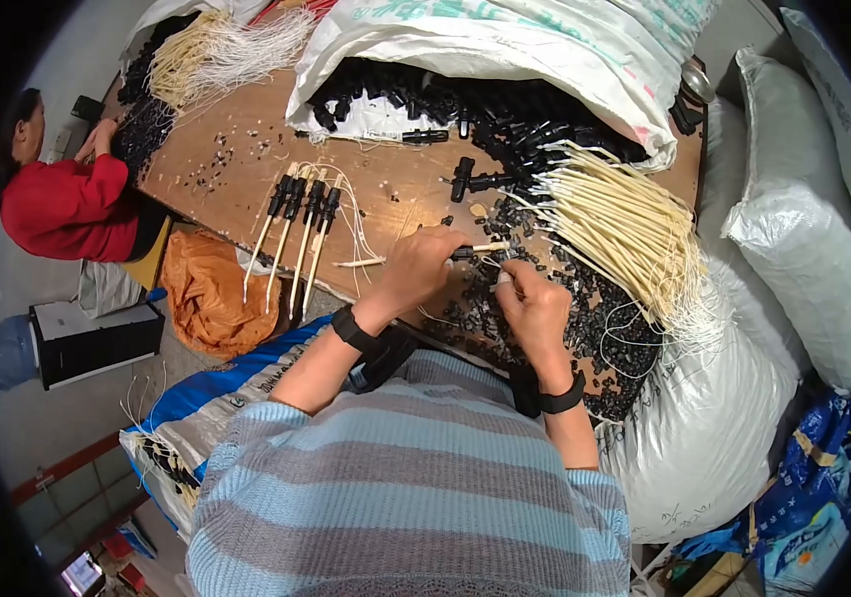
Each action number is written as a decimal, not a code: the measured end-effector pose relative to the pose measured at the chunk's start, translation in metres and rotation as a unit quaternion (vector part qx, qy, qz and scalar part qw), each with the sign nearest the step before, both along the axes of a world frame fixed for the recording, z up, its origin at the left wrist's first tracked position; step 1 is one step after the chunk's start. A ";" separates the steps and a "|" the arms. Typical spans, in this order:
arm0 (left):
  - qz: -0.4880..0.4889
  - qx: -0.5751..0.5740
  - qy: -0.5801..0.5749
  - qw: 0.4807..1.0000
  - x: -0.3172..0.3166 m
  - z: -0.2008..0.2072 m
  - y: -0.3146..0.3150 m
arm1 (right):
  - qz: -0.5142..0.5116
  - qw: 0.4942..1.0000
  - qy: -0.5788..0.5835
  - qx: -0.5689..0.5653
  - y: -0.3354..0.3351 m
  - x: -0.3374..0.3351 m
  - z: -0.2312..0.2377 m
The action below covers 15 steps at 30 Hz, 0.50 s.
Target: The person gathers a bundle of black plastic components and white cords into a blue bag, then assembles individual units by threading a cord through each component by hand.
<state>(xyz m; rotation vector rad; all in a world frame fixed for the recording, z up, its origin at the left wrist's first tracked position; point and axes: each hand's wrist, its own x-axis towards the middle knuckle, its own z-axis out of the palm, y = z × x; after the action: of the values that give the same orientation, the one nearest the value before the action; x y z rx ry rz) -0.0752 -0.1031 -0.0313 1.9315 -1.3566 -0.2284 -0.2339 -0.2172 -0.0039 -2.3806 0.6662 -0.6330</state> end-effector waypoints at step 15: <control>-0.136 0.142 0.118 0.973 -0.006 0.028 -0.008 | 0.061 0.991 0.034 0.111 -0.001 0.002 0.003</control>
<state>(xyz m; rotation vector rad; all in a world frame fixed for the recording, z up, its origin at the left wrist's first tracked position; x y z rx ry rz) -0.0808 -0.1114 -0.0032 1.8637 -1.4857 -0.7985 -0.2317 -0.2180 -0.0013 -2.2241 0.5826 -0.4041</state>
